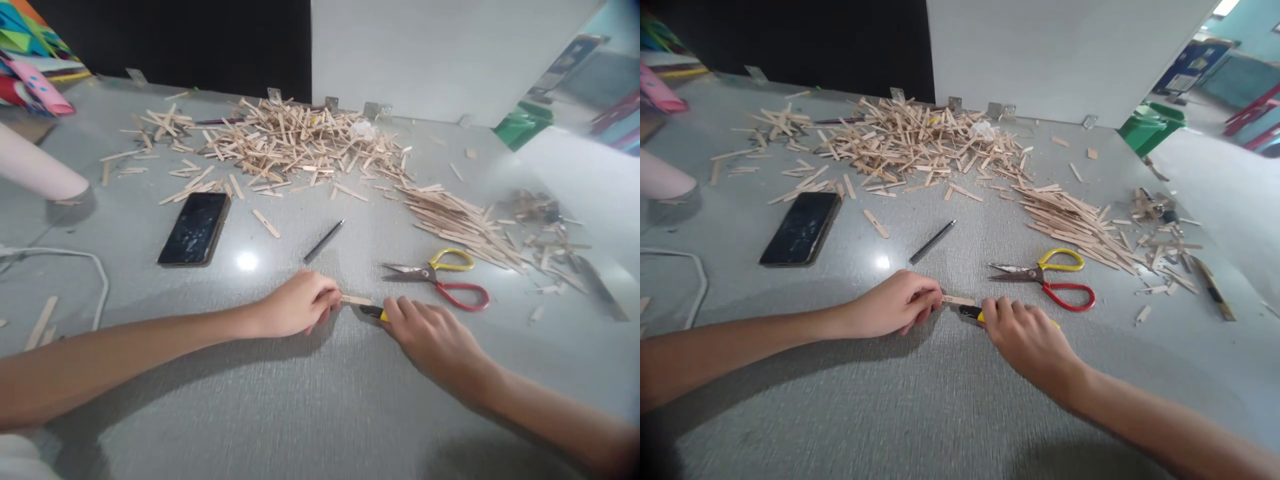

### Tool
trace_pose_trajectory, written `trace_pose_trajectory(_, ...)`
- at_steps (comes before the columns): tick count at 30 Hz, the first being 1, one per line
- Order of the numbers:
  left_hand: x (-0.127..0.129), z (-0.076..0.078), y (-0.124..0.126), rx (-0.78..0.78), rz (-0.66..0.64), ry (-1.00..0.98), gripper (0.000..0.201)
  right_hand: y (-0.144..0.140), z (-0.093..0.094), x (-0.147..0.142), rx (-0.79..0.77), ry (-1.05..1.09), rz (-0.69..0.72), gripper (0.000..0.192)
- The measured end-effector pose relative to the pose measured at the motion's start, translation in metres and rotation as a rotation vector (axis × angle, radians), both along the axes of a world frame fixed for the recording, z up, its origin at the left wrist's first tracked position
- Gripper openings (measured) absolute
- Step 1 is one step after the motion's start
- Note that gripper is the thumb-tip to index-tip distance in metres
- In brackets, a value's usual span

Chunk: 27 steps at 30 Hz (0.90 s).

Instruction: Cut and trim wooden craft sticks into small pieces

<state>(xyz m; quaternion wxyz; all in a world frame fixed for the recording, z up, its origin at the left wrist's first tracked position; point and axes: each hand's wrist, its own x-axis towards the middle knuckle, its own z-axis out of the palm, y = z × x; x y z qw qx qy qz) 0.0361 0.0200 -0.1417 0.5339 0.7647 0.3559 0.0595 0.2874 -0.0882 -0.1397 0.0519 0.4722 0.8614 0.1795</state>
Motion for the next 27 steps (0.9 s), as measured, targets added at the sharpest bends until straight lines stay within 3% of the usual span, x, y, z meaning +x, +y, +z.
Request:
trace_pose_trajectory(14,0.0,0.001,-0.001,0.078,-0.041,-0.025,0.033,0.004,0.004,-0.005,-0.082,-0.042,-0.04,0.023)
trace_pose_trajectory(22,-0.001,-0.003,-0.001,0.117,-0.081,-0.072,0.033,0.007,0.024,-0.018,-0.238,-0.121,-0.073,0.022)
trace_pose_trajectory(27,-0.001,-0.007,-0.001,0.148,-0.082,-0.105,0.034,0.004,0.033,-0.033,-0.16,-0.196,-0.12,0.028)
